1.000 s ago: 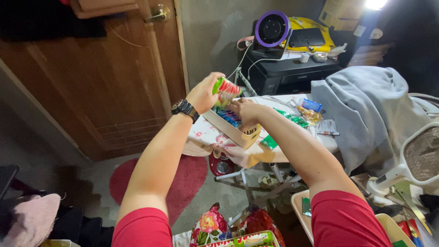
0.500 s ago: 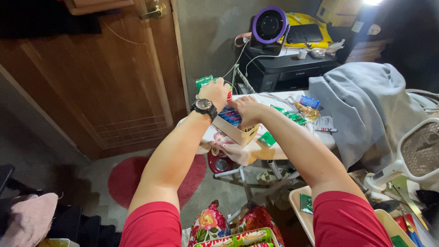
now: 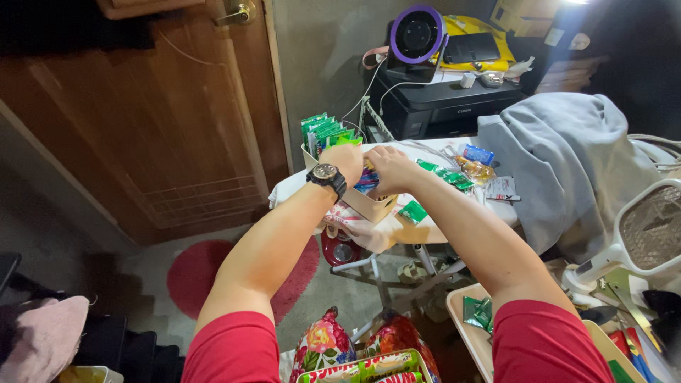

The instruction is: The person sits on the floor and organizes small packets of candy and other items into a beige tray. They pick up packets from a nearby table and place them into the tray, arranging them neatly.

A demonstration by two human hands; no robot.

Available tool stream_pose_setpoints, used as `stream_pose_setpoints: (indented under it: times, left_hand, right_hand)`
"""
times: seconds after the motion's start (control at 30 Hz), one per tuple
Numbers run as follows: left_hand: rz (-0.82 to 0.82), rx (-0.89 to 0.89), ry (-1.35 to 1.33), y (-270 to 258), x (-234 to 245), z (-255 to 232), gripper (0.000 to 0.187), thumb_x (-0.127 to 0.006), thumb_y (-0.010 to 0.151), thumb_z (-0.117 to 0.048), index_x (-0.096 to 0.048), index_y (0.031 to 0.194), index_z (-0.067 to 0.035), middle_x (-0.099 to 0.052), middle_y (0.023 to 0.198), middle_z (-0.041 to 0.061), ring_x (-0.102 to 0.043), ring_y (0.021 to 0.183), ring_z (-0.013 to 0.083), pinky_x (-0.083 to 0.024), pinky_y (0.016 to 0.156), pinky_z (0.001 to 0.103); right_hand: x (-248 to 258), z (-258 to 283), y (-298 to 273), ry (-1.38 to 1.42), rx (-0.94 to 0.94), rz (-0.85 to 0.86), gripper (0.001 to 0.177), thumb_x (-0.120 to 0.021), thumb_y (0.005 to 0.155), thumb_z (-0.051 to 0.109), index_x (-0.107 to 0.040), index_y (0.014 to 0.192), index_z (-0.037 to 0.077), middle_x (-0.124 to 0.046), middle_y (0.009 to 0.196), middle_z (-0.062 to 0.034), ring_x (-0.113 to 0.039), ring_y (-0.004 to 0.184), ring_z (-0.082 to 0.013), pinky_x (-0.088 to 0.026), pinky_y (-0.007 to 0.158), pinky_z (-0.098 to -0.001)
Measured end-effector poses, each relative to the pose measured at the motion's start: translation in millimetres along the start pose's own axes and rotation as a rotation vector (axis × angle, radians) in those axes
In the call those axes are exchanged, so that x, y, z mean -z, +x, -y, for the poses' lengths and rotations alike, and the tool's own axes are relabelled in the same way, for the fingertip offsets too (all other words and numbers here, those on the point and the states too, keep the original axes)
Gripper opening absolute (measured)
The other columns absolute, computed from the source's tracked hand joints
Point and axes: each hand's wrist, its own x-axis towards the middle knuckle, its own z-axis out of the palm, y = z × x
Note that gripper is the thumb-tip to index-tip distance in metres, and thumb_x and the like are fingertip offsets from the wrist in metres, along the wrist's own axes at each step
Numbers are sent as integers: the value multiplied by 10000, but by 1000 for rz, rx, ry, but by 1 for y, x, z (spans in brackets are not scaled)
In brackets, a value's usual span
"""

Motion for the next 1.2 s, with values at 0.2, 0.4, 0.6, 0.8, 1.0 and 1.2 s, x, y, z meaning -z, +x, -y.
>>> stream_pose_setpoints:
  times: [0.2, 0.4, 0.6, 0.8, 1.0, 1.2]
  left_hand:
    - [393, 99, -18, 12, 1, -2, 403, -468, 961, -270, -713, 1265, -170, -676, 1308, 155, -658, 1183, 335, -512, 1009, 446]
    - [467, -52, 60, 43, -47, -3, 375, -475, 983, -262, -716, 1246, -146, -679, 1296, 186, -667, 1171, 356, -516, 1008, 459]
    - [408, -201, 102, 80, -111, 33, 350, -482, 1005, -254, -719, 1227, -123, -682, 1283, 217, -677, 1160, 377, -521, 1007, 472]
    - [384, -259, -1, 100, -136, 52, 366, -485, 994, -259, -720, 1160, -34, -700, 1198, 241, -694, 1098, 379, -527, 961, 467]
    - [369, -219, -42, 106, -147, 49, 365, -484, 960, -230, -756, 1116, -45, -712, 1198, 219, -702, 1076, 353, -531, 934, 456]
    - [298, 42, -73, 74, -80, 36, 297, -550, 924, -209, -763, 1057, -52, -718, 1121, 225, -705, 1031, 370, -547, 883, 461]
  right_hand:
    - [3, -1, -3, -3, -120, 88, 1106, -943, 545, 440, -432, 1471, 117, -507, 1395, -189, -511, 1269, -405, -455, 1052, -475]
    - [11, 3, -5, 163, -294, 229, 1103, -933, 555, 340, -403, 1500, 132, -626, 1318, -171, -738, 989, -332, -627, 781, -432]
    - [10, -11, 2, 121, -252, 252, 1124, -959, 524, 282, -436, 1512, 165, -711, 1229, -179, -737, 974, -332, -595, 804, -422]
    - [5, -38, 7, 195, -72, 235, 1131, -974, 491, 297, -457, 1485, 140, -681, 1312, -144, -690, 1104, -304, -546, 930, -385]
    - [14, -37, 9, 357, -355, 458, 1213, -824, 602, 258, -166, 1615, 155, -457, 1553, -133, -679, 1211, -332, -588, 970, -439]
    - [9, -42, 11, 212, 18, 343, 1154, -799, 689, 267, -142, 1629, 141, -227, 1650, -197, -310, 1481, -349, -293, 1193, -401]
